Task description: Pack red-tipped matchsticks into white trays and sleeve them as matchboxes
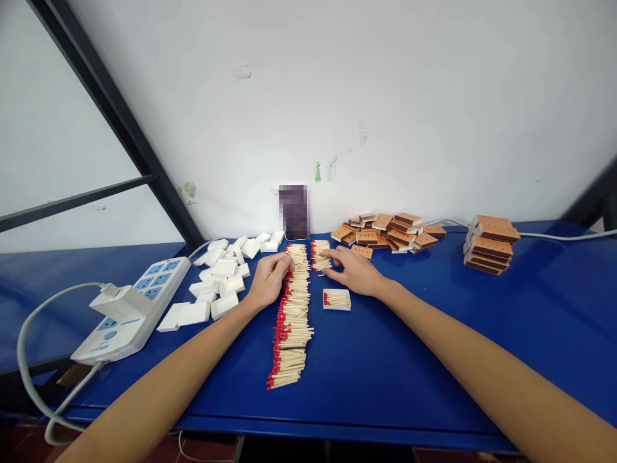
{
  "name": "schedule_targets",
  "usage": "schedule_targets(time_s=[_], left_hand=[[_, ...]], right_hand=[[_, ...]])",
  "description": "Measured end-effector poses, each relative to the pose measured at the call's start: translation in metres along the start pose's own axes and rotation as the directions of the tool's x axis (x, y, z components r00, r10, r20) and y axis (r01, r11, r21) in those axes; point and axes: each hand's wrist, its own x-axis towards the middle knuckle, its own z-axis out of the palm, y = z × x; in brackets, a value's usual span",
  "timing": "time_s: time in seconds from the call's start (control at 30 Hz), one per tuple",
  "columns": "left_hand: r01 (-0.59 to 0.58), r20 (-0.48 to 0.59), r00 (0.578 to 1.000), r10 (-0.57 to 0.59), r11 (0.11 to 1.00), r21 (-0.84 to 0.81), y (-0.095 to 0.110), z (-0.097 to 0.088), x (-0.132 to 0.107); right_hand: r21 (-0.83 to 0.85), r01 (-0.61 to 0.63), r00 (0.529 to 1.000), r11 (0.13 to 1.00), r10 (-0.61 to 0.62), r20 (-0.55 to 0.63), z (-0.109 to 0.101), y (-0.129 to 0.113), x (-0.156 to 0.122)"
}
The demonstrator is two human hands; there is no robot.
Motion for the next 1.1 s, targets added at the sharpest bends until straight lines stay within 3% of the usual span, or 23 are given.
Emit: schedule_targets(time_s=[0.13,0.23,0.3,0.37,0.5,0.6,0.87,1.1], left_hand=[[0.002,-0.002,1.0,-0.002,1.0,0.0,-0.002,0.0,0.001],[0.0,0.001,1.0,0.0,1.0,0.0,-0.003,0.0,0.001],[-0.002,-0.004,1.0,0.002,1.0,-0.003,-0.002,0.0,0.001],[-0.006,-0.017,1.0,0.006,1.0,-0.001,-0.002,-0.001,0.001],[-0.018,-0.025,1.0,0.018,1.0,0.021,-0.001,-0.001,-0.001],[-0.037,0.006,0.999,0.037,0.999,0.024,-0.001,-0.002,-0.001],[-0.054,0.005,0.999,0.054,0.998,0.015,-0.003,-0.001,-0.001],[-0.037,0.014,0.999,0.037,0.998,0.041,-0.002,-0.001,-0.001]], right_hand=[[0.012,-0.022,0.994,1.0,0.023,-0.105,-0.004,-0.005,0.0],[-0.018,0.024,0.986,1.0,-0.026,-0.166,-0.009,-0.01,0.012],[-0.092,0.037,0.995,0.995,-0.045,-0.087,-0.01,-0.011,0.03],[-0.224,-0.023,0.998,0.974,0.037,0.06,-0.01,-0.012,0.052],[-0.293,-0.047,0.984,0.955,0.096,0.153,-0.005,-0.009,0.091],[-0.334,-0.041,0.971,0.942,0.116,0.207,-0.001,-0.009,0.103],[-0.388,-0.063,0.956,0.919,0.167,0.241,0.0,-0.015,0.085],[-0.353,-0.057,0.967,0.934,0.14,0.214,-0.004,-0.021,0.066]])
